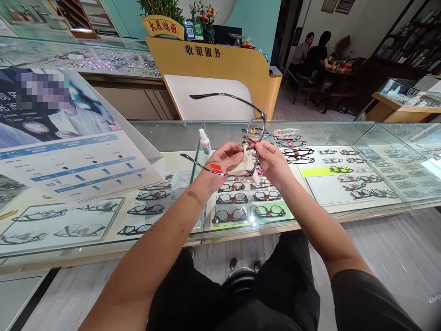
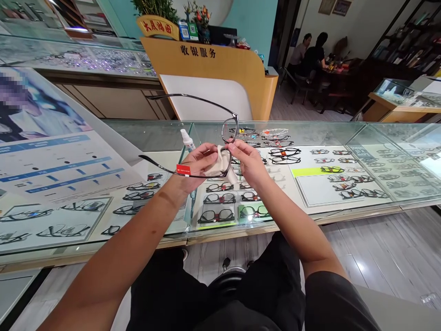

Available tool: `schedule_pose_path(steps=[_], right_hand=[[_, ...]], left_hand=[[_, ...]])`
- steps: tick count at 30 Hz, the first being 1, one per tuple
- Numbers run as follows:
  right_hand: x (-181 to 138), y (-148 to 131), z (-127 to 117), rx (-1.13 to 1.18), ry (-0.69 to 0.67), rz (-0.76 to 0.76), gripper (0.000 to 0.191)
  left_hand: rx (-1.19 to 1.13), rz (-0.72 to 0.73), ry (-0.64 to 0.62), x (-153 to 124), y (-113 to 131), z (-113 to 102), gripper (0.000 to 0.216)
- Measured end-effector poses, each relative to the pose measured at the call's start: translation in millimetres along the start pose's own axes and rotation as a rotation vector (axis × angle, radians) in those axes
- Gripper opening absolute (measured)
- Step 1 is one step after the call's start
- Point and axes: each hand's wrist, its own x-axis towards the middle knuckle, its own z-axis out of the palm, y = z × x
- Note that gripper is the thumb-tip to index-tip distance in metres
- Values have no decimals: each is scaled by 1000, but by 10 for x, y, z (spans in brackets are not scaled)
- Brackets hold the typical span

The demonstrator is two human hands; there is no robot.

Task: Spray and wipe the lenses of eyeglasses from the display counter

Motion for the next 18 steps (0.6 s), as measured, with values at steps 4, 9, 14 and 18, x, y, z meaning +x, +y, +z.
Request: schedule_pose_path(steps=[4,9,14,18], right_hand=[[-24,-7,25,-7,-25,13,49],[-41,-22,33,-5,-15,15,49],[-46,-29,31,-1,-18,26,47],[-60,-29,43,14,-23,67,48]], left_hand=[[53,-80,-34,-16,-39,1,67],[145,-208,-118,-5,-67,-12,61],[213,-160,-124,-31,-109,-17,55],[135,-103,-144,-39,-115,-27,61]])
